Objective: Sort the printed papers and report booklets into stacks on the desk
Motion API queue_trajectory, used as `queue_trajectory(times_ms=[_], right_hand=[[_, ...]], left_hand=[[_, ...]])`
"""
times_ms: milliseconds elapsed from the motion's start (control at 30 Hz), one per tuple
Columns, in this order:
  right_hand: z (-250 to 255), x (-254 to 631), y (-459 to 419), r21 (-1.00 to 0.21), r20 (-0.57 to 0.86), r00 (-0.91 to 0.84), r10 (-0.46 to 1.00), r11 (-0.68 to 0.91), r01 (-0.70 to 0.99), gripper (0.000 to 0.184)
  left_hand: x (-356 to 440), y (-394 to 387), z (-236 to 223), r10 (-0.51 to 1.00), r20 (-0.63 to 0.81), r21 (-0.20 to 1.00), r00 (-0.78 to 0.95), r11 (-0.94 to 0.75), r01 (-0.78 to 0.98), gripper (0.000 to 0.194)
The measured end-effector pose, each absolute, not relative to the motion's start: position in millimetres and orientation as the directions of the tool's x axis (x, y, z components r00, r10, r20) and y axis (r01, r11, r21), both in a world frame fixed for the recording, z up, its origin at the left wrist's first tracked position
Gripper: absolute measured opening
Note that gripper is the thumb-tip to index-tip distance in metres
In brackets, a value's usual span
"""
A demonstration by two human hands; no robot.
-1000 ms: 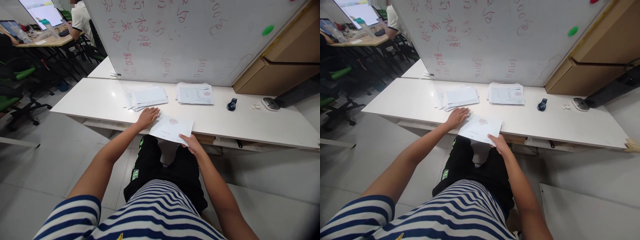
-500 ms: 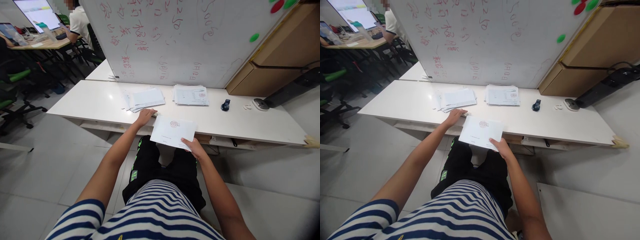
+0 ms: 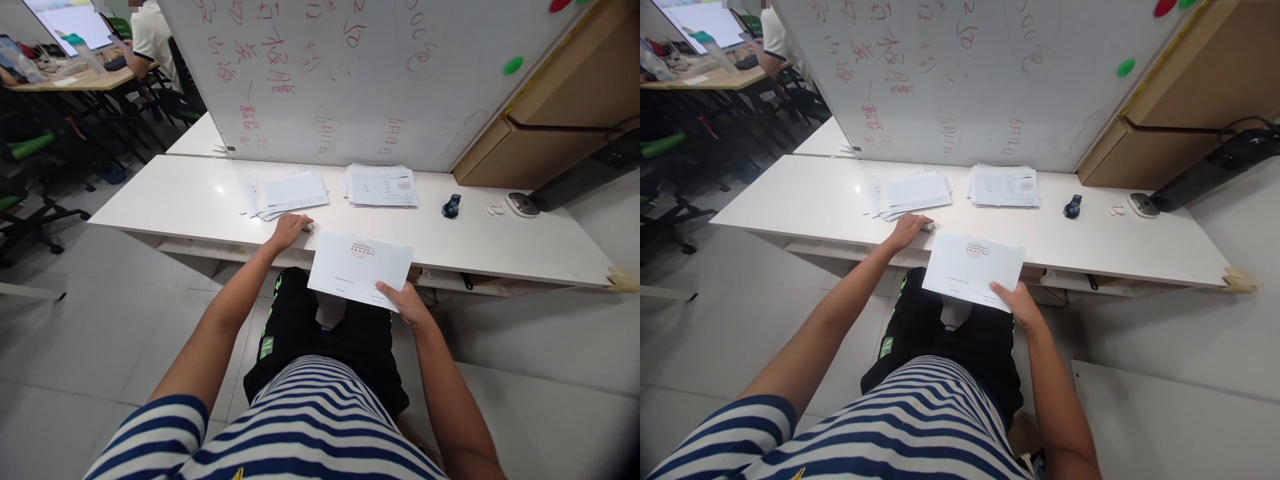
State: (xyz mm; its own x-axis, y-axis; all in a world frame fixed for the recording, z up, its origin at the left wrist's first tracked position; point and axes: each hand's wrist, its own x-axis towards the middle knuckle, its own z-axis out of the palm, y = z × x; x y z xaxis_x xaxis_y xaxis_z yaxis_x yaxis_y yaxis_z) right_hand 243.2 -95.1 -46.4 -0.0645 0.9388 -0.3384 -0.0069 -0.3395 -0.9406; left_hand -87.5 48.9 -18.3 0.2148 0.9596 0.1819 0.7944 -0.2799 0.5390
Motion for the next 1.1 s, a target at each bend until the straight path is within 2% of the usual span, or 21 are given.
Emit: queue_trajectory(times_ms=[667,1100], right_hand=[[-49.7,244.2,-97.2,-0.946,-0.322,-0.075,0.944,-0.324,-0.014,0.055],[-57.0,244.5,-95.7,-0.945,-0.325,-0.054,0.944,-0.326,-0.001,0.057]], left_hand=[[-85.3,47.7,-19.3,0.956,0.196,0.5,0.218,-0.289,0.817,0.057],[-84.7,48.0,-21.1,0.957,0.197,0.496,0.211,-0.283,0.821,0.054]])
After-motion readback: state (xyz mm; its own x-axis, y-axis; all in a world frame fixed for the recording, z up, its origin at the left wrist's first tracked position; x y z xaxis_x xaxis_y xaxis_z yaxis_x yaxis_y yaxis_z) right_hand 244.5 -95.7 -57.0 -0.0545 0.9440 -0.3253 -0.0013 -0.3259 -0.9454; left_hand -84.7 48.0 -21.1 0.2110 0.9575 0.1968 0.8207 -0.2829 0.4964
